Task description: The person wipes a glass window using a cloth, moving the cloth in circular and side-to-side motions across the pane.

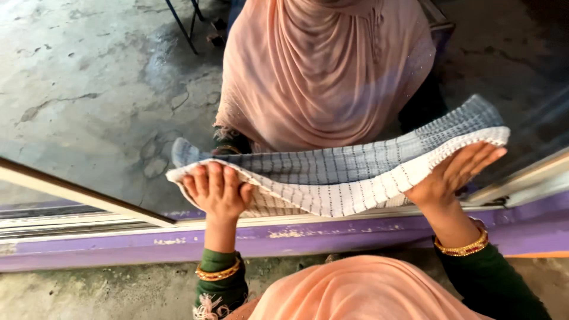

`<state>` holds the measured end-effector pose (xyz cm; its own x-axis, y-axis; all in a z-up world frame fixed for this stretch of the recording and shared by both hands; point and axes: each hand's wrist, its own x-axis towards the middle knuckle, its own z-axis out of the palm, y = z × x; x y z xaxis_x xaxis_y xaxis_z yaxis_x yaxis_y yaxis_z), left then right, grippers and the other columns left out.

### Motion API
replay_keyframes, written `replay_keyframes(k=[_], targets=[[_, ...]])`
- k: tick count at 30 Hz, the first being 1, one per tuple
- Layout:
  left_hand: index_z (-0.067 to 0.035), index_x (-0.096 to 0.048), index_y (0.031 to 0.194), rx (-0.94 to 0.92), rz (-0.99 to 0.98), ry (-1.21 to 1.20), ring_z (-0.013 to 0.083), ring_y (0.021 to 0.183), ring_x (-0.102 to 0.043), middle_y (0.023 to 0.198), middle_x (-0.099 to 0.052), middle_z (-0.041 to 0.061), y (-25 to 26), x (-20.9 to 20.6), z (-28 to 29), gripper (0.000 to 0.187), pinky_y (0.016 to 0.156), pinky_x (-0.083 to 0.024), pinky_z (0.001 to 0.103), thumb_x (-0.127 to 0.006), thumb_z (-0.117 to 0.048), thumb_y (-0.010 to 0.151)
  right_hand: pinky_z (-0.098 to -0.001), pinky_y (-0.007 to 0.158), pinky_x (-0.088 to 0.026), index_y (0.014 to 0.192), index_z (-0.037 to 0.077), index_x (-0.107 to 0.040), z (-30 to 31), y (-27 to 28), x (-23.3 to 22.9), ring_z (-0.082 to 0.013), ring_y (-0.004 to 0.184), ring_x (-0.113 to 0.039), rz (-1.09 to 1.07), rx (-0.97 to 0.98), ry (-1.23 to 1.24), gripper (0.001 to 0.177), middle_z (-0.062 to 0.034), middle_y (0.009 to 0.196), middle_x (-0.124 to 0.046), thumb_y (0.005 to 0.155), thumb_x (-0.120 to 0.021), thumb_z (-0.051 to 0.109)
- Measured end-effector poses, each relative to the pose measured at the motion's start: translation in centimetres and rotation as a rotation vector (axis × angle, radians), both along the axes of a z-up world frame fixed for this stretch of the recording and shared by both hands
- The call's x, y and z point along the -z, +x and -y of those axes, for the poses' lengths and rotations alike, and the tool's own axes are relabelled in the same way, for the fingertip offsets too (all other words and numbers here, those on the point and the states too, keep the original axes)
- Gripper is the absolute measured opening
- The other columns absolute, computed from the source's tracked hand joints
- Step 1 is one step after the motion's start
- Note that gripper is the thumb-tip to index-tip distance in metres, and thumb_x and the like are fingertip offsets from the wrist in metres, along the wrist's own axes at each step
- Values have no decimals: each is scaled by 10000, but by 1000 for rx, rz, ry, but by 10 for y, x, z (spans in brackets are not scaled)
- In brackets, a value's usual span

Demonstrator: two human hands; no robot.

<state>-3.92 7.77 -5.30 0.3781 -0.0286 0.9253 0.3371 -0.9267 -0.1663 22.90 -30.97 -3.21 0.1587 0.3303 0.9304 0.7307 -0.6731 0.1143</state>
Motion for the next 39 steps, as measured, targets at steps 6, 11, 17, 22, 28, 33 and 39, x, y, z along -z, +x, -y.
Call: replay_keyframes(k=[6, 11, 17, 22, 28, 33, 39], targets=[[-98, -282, 1655, -41, 68, 1, 448, 1575, -227, 1695, -259, 194, -53, -52, -64, 661, 1288, -143, 616, -304, -502, 1132, -643, 1241, 109, 1697, 38, 47, -68, -56, -62, -392, 1623, 151, 10, -66, -3, 1163, -218, 1742, 129, 986, -371, 859], [-105, -223, 1668, -94, 65, -20, 469, 1576, -218, 1692, -228, 221, -85, -54, -108, 675, 1306, -140, 598, -285, -507, 1129, -730, 1252, 59, 1620, -115, -139, -127, -101, -80, -545, 1577, 48, 52, -45, -52, 968, -281, 1718, 42, 1101, -449, 641], [-65, -159, 1664, -63, 163, -17, 478, 1572, -224, 1704, -211, 240, -89, -17, -130, 700, 1278, -178, 604, -235, -490, 1113, -806, 1205, 42, 1304, -248, -505, -194, -138, -71, -649, 1524, -25, 108, -87, -85, 567, -383, 1644, -117, 1147, -433, 292], [19, -205, 1643, -179, 99, -129, 486, 1550, -209, 1675, -212, 262, -95, 94, -153, 688, 1286, -134, 611, -374, -370, 1101, -708, 1238, 4, 1428, 105, -641, -257, -185, -33, -480, 1557, -189, 168, -163, -98, 435, -273, 1537, -408, 1125, -557, 406], [53, -358, 1475, 22, -77, -132, 548, 1522, -176, 1612, -275, 323, -111, 227, -145, 621, 1216, -103, 689, -443, -310, 979, -616, 1242, 17, 1425, 229, -637, -285, -214, 62, -345, 1552, -251, 183, -270, -190, 467, -134, 1507, -491, 1043, -632, 499], [160, -436, 1396, 89, -292, -404, 660, 1492, -143, 1588, -247, 405, -119, 222, -109, 587, 1202, -127, 758, -460, -211, 942, -563, 1294, -40, 1346, 202, -654, -246, -197, 158, -277, 1528, -238, 93, -224, -239, 384, -82, 1558, -495, 1072, -706, 465], [77, -329, 1493, 92, -129, -279, 622, 1501, -61, 1609, -194, 363, -94, 118, -103, 718, 1194, -34, 757, -494, -350, 940, -741, 1267, 91, 1655, 3, -107, -184, -130, 128, -484, 1634, -42, -316, 0, 207, 728, -265, 1753, -67, 1114, -434, 365]])
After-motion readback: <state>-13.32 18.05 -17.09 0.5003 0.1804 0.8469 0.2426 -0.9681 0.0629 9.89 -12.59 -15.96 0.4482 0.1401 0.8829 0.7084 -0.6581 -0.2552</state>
